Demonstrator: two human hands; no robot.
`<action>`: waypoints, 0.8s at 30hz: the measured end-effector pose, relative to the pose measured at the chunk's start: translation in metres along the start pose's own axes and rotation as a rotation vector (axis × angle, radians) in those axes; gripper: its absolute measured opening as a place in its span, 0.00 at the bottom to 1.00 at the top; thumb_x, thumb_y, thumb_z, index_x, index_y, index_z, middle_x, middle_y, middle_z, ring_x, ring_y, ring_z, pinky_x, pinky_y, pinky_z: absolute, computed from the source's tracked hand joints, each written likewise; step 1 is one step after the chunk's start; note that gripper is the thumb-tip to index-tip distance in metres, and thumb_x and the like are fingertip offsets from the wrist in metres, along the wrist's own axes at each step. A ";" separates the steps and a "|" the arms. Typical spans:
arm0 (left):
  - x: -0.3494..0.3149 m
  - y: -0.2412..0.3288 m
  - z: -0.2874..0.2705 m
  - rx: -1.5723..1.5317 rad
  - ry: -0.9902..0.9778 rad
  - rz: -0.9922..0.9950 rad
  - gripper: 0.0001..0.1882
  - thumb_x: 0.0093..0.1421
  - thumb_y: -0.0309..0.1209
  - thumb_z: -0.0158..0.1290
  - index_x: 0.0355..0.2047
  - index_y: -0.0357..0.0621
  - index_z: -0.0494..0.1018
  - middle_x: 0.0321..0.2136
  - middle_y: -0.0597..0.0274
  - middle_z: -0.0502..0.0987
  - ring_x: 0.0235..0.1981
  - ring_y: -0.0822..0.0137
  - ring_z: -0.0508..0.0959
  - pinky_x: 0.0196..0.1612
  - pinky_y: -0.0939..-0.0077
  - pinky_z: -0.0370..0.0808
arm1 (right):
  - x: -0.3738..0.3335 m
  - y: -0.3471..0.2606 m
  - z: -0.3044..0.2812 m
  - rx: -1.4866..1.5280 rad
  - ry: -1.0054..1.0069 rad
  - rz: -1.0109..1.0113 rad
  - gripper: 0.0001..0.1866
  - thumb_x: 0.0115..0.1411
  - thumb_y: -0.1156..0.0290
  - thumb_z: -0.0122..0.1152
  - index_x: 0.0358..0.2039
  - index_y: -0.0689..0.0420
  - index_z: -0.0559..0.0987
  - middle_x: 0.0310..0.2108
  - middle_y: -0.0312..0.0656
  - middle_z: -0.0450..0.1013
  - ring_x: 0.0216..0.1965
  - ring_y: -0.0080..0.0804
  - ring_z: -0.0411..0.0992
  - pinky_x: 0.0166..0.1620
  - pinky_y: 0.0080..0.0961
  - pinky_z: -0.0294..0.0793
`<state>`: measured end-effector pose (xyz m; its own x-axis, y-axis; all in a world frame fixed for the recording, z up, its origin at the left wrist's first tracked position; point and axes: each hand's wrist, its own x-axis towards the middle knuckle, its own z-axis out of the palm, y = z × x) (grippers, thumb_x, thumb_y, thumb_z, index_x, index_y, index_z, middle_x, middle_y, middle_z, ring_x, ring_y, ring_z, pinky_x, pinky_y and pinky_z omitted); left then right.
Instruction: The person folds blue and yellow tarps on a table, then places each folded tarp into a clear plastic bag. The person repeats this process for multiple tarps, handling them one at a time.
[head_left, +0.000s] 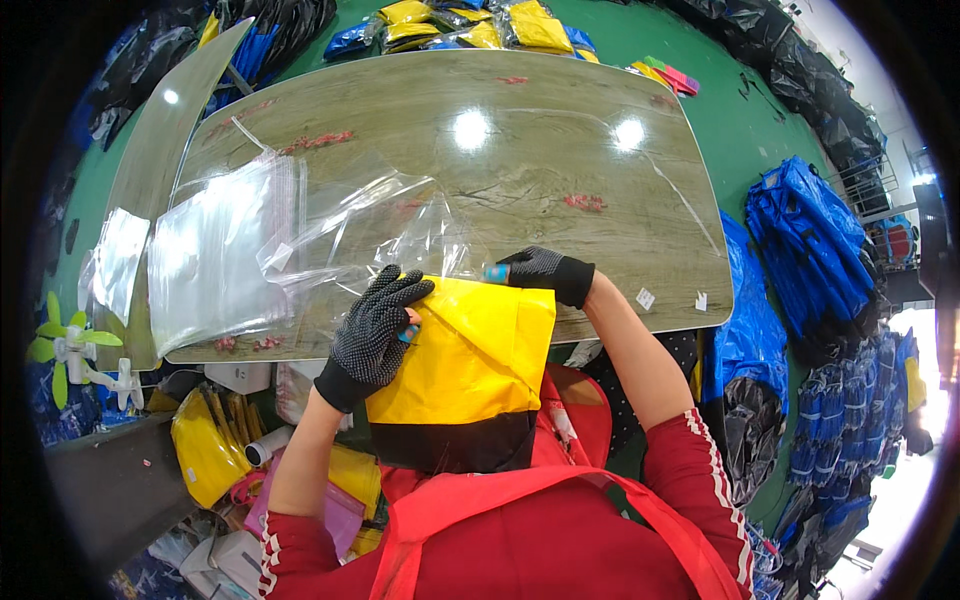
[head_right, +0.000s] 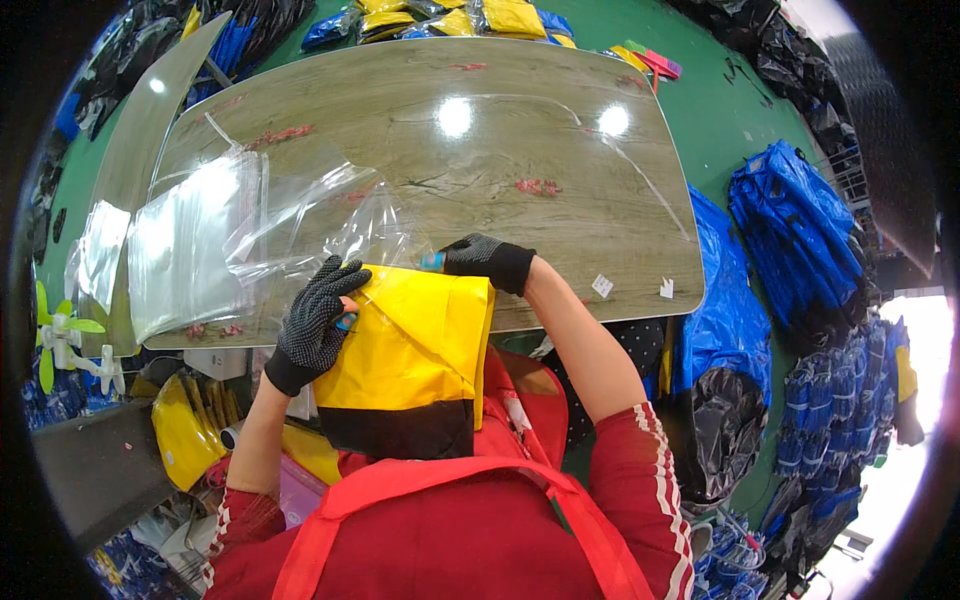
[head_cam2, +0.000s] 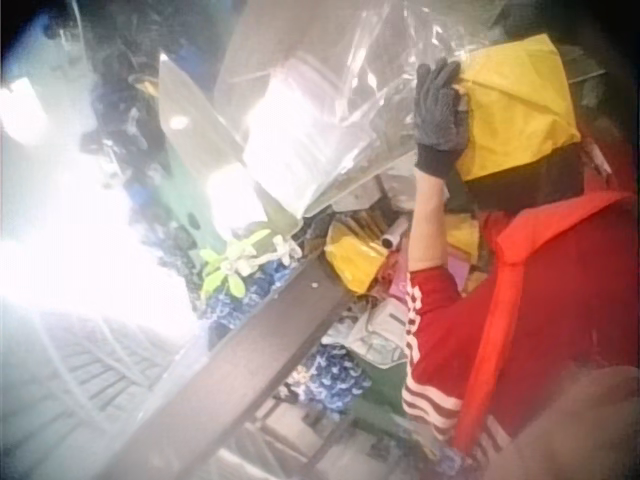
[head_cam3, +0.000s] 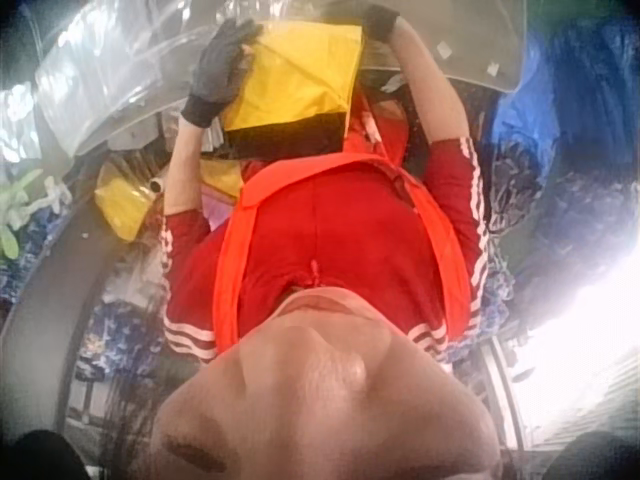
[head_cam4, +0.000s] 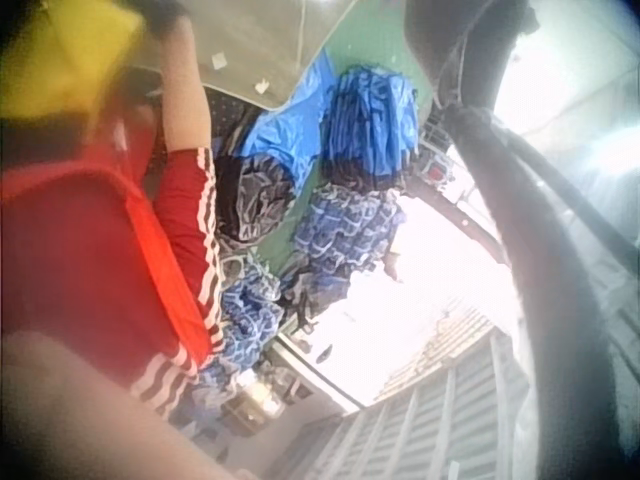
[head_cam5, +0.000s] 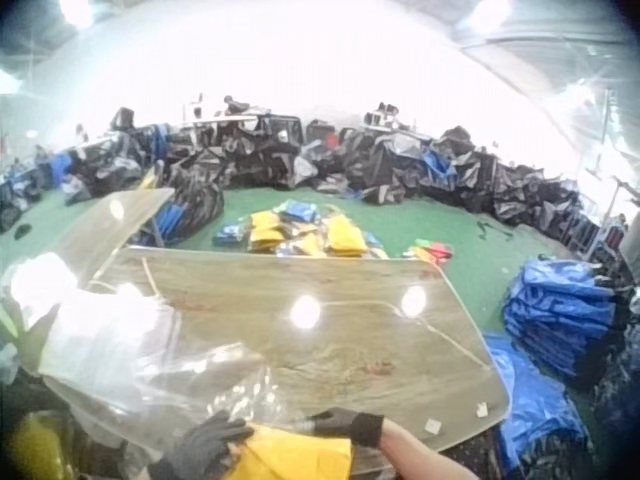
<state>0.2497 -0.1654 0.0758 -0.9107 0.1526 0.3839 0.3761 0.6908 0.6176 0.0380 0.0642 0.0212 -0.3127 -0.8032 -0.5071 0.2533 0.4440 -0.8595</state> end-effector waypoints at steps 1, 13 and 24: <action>-0.001 0.002 0.003 0.053 0.008 -0.005 0.09 0.58 0.21 0.47 0.39 0.43 0.67 0.54 0.52 0.72 0.60 0.47 0.66 0.66 0.50 0.54 | -0.004 -0.003 0.000 0.125 0.006 -0.032 0.21 0.58 0.56 0.63 0.41 0.62 0.80 0.32 0.35 0.76 0.31 0.20 0.70 0.37 0.18 0.70; -0.011 0.000 0.031 0.264 -0.058 -0.151 0.19 0.60 0.27 0.47 0.52 0.40 0.66 0.61 0.47 0.62 0.65 0.44 0.55 0.68 0.47 0.44 | -0.097 0.021 0.028 0.203 0.333 -0.047 0.22 0.57 0.58 0.65 0.46 0.60 0.78 0.36 0.37 0.76 0.38 0.26 0.75 0.44 0.23 0.75; -0.031 -0.027 0.032 -0.947 0.541 -1.018 0.22 0.62 0.31 0.53 0.55 0.37 0.64 0.45 0.63 0.71 0.46 0.72 0.70 0.50 0.80 0.67 | -0.081 0.034 0.067 0.157 0.772 -0.326 0.18 0.58 0.65 0.65 0.46 0.59 0.75 0.27 0.37 0.75 0.32 0.24 0.72 0.39 0.22 0.72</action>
<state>0.2625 -0.1661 0.0247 -0.7517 -0.5214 -0.4038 -0.2040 -0.3984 0.8942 0.1331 0.1181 0.0378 -0.9142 -0.3599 -0.1863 0.1481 0.1314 -0.9802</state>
